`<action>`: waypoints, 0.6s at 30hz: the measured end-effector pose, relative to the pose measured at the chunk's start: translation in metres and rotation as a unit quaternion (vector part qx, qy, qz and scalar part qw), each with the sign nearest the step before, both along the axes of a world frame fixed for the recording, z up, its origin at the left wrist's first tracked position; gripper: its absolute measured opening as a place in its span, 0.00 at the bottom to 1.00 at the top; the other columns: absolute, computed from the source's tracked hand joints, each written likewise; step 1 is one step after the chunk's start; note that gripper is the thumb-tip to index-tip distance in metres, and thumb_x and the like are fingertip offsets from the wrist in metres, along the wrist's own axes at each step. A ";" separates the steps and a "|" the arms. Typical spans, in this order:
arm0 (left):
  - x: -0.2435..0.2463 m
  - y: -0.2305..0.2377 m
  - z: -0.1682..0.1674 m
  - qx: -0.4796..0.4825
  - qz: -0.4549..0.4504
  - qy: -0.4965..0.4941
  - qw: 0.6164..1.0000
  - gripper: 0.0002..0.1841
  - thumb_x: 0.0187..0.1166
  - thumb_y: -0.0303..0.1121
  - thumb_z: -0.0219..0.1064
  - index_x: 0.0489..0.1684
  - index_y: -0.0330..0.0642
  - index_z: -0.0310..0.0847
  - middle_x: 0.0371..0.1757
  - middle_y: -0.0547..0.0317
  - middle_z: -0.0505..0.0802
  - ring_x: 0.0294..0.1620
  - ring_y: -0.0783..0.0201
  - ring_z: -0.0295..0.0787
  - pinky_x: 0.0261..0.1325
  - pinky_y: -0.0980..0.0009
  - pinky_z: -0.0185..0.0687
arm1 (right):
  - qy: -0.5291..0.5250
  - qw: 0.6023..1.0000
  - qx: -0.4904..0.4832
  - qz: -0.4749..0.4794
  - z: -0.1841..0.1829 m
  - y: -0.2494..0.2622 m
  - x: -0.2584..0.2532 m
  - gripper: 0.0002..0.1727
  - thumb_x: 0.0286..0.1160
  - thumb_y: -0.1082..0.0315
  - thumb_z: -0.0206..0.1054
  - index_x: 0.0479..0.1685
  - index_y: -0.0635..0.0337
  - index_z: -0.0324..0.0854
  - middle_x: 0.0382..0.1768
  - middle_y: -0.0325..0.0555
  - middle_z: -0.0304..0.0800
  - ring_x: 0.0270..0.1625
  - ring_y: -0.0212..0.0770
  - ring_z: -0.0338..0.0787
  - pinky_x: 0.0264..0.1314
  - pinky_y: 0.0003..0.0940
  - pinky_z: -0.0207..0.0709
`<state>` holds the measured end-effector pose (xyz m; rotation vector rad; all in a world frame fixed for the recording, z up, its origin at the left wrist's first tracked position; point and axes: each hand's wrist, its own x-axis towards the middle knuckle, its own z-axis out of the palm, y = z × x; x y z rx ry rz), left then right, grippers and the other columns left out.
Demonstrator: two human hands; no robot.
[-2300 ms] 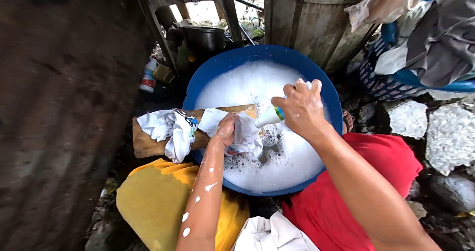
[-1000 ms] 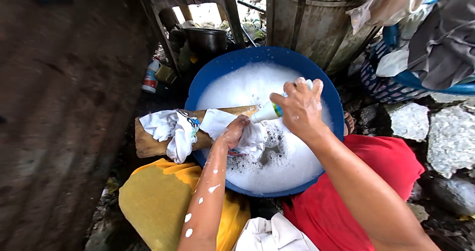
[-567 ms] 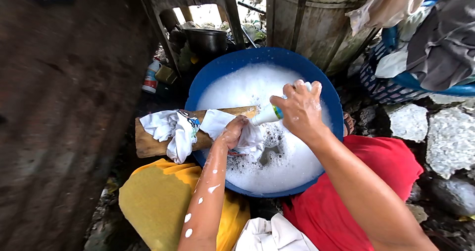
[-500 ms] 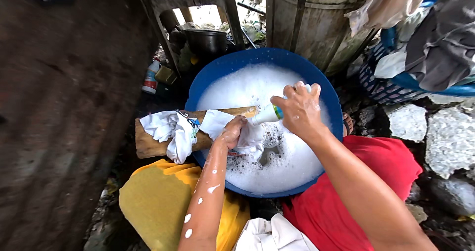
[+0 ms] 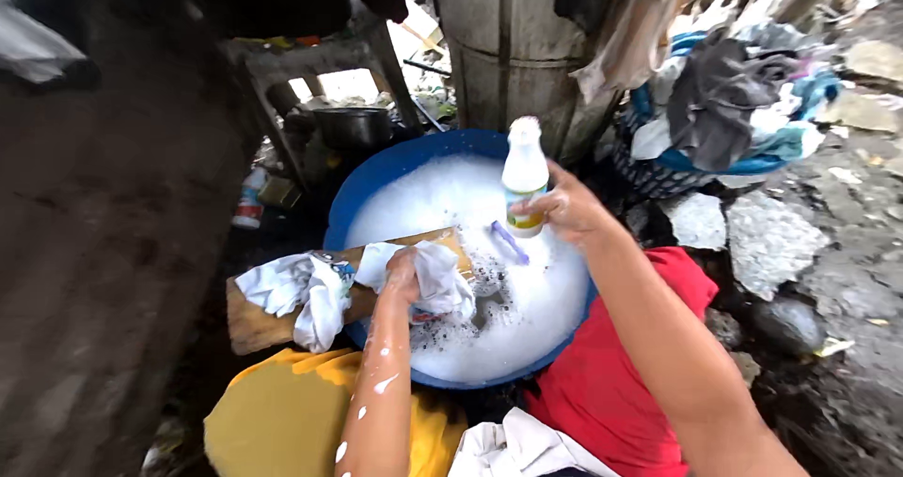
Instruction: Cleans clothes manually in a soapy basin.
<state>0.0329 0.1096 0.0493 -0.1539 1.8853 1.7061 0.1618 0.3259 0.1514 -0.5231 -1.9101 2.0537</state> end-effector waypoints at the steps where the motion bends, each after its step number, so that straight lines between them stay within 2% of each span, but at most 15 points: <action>1: 0.000 0.000 -0.002 -0.002 0.001 0.004 1.000 0.21 0.94 0.38 0.47 0.78 0.35 0.67 0.69 0.40 0.82 0.65 0.51 0.80 0.67 0.49 0.76 | 0.064 0.998 -0.003 -0.024 0.015 0.011 0.015 0.37 0.54 0.84 0.71 0.73 0.61 0.69 0.53 0.45 0.88 0.50 0.35 0.92 0.53 0.33 0.89; 3: -0.001 -0.001 -0.010 0.011 0.016 0.007 1.000 0.22 0.93 0.38 0.49 0.78 0.34 0.68 0.69 0.39 0.83 0.65 0.50 0.81 0.67 0.48 0.78 | 0.175 0.981 -0.001 -0.081 0.040 0.037 0.051 0.38 0.55 0.81 0.71 0.73 0.61 0.65 0.55 0.45 0.88 0.55 0.38 0.92 0.59 0.36 0.89; 5: -0.003 -0.002 -0.016 0.029 0.029 0.004 0.999 0.21 0.93 0.38 0.49 0.75 0.34 0.69 0.63 0.42 0.85 0.59 0.52 0.84 0.62 0.50 0.82 | 0.256 0.953 0.007 -0.162 0.050 0.066 0.097 0.35 0.56 0.79 0.71 0.70 0.62 0.64 0.55 0.49 0.90 0.58 0.44 0.92 0.63 0.42 0.88; 8: -0.001 -0.001 -0.016 0.048 0.011 0.006 0.999 0.21 0.94 0.38 0.44 0.75 0.35 0.66 0.62 0.46 0.84 0.58 0.58 0.84 0.61 0.54 0.83 | 0.281 0.906 0.044 -0.312 0.036 0.102 0.169 0.35 0.56 0.79 0.71 0.70 0.64 0.63 0.56 0.52 0.88 0.58 0.46 0.92 0.66 0.46 0.87; 10: 0.005 0.000 -0.012 0.052 0.000 0.012 0.999 0.20 0.95 0.38 0.42 0.75 0.35 0.65 0.60 0.50 0.83 0.57 0.62 0.83 0.60 0.58 0.83 | 0.222 0.884 0.067 -0.405 0.001 0.123 0.215 0.37 0.65 0.73 0.70 0.78 0.64 0.59 0.58 0.50 0.85 0.58 0.42 0.91 0.64 0.42 0.87; 12: 0.009 0.002 -0.009 0.051 -0.008 0.011 0.999 0.19 0.95 0.38 0.40 0.73 0.37 0.65 0.57 0.54 0.83 0.55 0.65 0.83 0.59 0.61 0.83 | 0.128 0.865 0.046 -0.482 -0.049 0.136 0.255 0.40 0.73 0.68 0.71 0.85 0.63 0.56 0.63 0.53 0.83 0.60 0.42 0.89 0.64 0.42 0.87; 15: 0.009 0.002 -0.010 0.042 -0.013 0.004 0.999 0.20 0.95 0.40 0.39 0.73 0.39 0.64 0.58 0.55 0.83 0.55 0.65 0.83 0.59 0.61 0.83 | -0.046 0.825 -0.005 -0.563 -0.139 0.139 0.298 0.40 0.69 0.70 0.77 0.82 0.66 0.63 0.65 0.61 0.84 0.61 0.49 0.89 0.63 0.48 0.86; 18: 0.007 0.003 -0.012 0.030 -0.019 0.004 0.999 0.20 0.95 0.42 0.39 0.74 0.41 0.64 0.60 0.57 0.83 0.56 0.67 0.84 0.60 0.62 0.83 | -0.200 0.779 -0.054 -0.592 -0.228 0.125 0.323 0.43 0.62 0.74 0.81 0.81 0.70 0.65 0.70 0.70 0.80 0.70 0.61 0.84 0.71 0.59 0.80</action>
